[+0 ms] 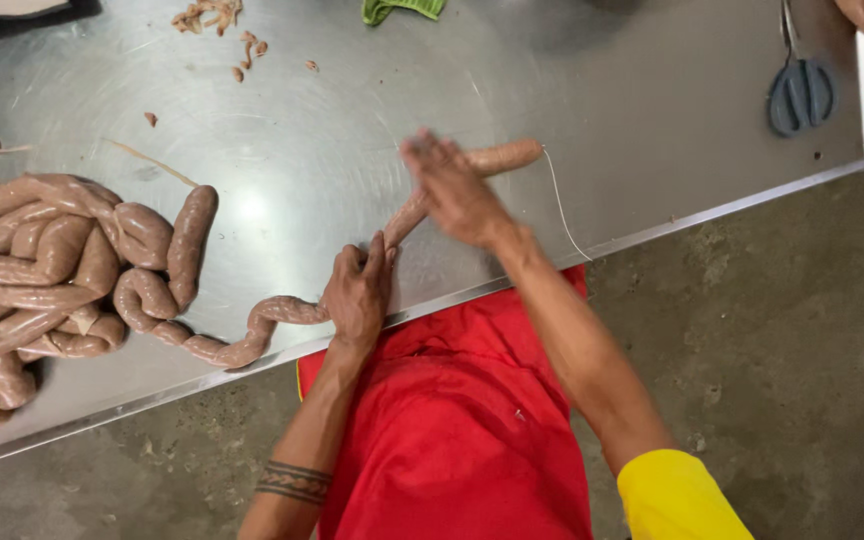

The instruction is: The person segments a long strand of sausage meat into individual links by twisting the casing with their hands and securing the divisions with a thin string, then uses shears to cut the string after completing a section.

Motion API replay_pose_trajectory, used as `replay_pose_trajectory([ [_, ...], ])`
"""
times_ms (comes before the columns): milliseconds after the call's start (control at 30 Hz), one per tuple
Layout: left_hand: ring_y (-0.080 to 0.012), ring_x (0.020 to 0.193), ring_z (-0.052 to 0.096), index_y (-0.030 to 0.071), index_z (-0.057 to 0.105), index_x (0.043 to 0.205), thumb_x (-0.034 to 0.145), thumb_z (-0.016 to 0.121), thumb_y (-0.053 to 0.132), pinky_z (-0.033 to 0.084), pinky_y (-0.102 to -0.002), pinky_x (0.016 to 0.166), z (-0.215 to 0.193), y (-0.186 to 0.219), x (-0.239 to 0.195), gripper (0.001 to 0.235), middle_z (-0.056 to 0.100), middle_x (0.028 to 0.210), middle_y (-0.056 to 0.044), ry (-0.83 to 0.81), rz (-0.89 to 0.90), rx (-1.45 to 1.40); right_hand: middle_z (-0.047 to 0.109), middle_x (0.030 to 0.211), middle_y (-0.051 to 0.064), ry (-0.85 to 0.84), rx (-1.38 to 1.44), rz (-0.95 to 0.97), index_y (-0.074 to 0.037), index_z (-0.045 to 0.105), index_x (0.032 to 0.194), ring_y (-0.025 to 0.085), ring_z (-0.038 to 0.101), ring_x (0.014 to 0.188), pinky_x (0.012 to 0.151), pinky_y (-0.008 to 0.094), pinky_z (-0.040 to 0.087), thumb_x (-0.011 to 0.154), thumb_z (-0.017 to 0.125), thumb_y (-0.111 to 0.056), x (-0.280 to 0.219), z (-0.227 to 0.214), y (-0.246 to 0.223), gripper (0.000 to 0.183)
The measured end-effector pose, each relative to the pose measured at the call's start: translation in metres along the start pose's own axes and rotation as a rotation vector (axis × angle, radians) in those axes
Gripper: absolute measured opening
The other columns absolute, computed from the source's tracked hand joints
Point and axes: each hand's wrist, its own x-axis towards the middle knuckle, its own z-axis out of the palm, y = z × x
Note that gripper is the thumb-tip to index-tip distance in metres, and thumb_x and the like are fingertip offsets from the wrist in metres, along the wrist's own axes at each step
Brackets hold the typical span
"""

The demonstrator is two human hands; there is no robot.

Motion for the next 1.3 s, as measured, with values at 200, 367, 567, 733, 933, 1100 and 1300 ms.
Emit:
replay_pose_trajectory([
  [200, -0.0411, 0.109, 0.056, 0.007, 0.065, 0.122, 0.075, 0.083, 0.026, 0.048, -0.05, 0.089, -0.016, 0.052, 0.048, 0.053, 0.061, 0.12, -0.02, 0.03, -0.082, -0.049, 0.047, 0.159, 0.017, 0.438, 0.139, 0.344, -0.004, 0.049, 0.151, 0.034, 0.033, 0.155, 0.128, 0.048, 0.028, 0.112, 0.046, -0.029, -0.085, -0.079, 0.106, 0.047],
  [367, -0.0389, 0.133, 0.046, 0.001, 0.066, 0.129, 0.07, 0.084, 0.017, 0.04, -0.05, 0.105, 0.05, 0.122, 0.155, 0.064, 0.053, 0.145, -0.023, -0.156, 0.329, -0.3, 0.036, 0.165, 0.021, 0.454, 0.093, 0.532, -0.002, 0.043, 0.155, 0.036, 0.026, 0.157, 0.129, 0.047, 0.026, 0.113, 0.044, -0.028, -0.128, -0.084, 0.119, 0.049],
  [567, -0.0204, 0.107, 0.072, 0.006, 0.069, 0.126, 0.09, 0.079, 0.012, 0.057, -0.032, 0.094, 0.062, 0.103, 0.179, 0.038, 0.077, 0.112, -0.008, -0.623, 0.027, -0.998, 0.003, 0.176, 0.013, 0.631, 0.801, 0.357, -0.01, 0.019, 0.165, 0.037, 0.01, 0.163, 0.127, 0.051, 0.024, 0.113, 0.043, -0.03, -0.112, -0.072, 0.061, 0.061],
  [733, -0.0227, 0.082, 0.066, 0.009, 0.074, 0.126, 0.091, 0.082, 0.018, 0.054, -0.035, 0.074, 0.058, 0.108, 0.183, 0.037, 0.073, 0.09, -0.009, -0.438, 0.05, -0.93, 0.009, 0.177, 0.013, 1.15, 1.202, 0.169, -0.016, 0.018, 0.167, 0.038, 0.02, 0.165, 0.136, 0.052, 0.028, 0.108, 0.068, -0.026, -0.179, -0.079, 0.061, 0.078],
  [933, -0.0256, 0.109, 0.062, 0.013, 0.078, 0.118, 0.096, 0.075, 0.023, 0.052, -0.041, 0.096, 0.083, 0.112, 0.212, 0.025, 0.071, 0.111, -0.005, -0.364, 0.427, -0.371, 0.075, 0.12, 0.007, 0.119, -0.144, 0.76, -0.012, 0.072, 0.123, 0.025, 0.068, 0.112, 0.133, 0.059, 0.015, 0.101, 0.058, -0.011, -0.386, -0.126, 0.063, 0.026],
  [1100, -0.0288, 0.143, 0.041, 0.009, 0.066, 0.131, 0.104, 0.059, 0.033, 0.031, -0.048, 0.121, 0.119, 0.106, 0.185, 0.036, 0.057, 0.146, -0.007, -0.17, 0.642, -0.1, 0.076, 0.11, 0.005, 0.756, 0.946, 0.978, -0.002, 0.072, 0.113, 0.022, 0.07, 0.106, 0.116, 0.046, 0.046, 0.108, 0.061, -0.007, -0.463, -0.13, 0.044, 0.013],
  [1300, -0.0322, 0.146, 0.038, 0.009, 0.063, 0.128, 0.109, 0.052, 0.035, 0.028, -0.05, 0.121, 0.114, 0.103, 0.196, 0.034, 0.053, 0.152, -0.01, -0.254, 0.619, -0.121, 0.076, 0.117, 0.005, 0.136, 0.466, 1.526, -0.009, 0.073, 0.122, 0.024, 0.073, 0.103, 0.089, 0.048, 0.056, 0.103, 0.058, -0.009, -0.408, -0.141, 0.064, 0.024],
])
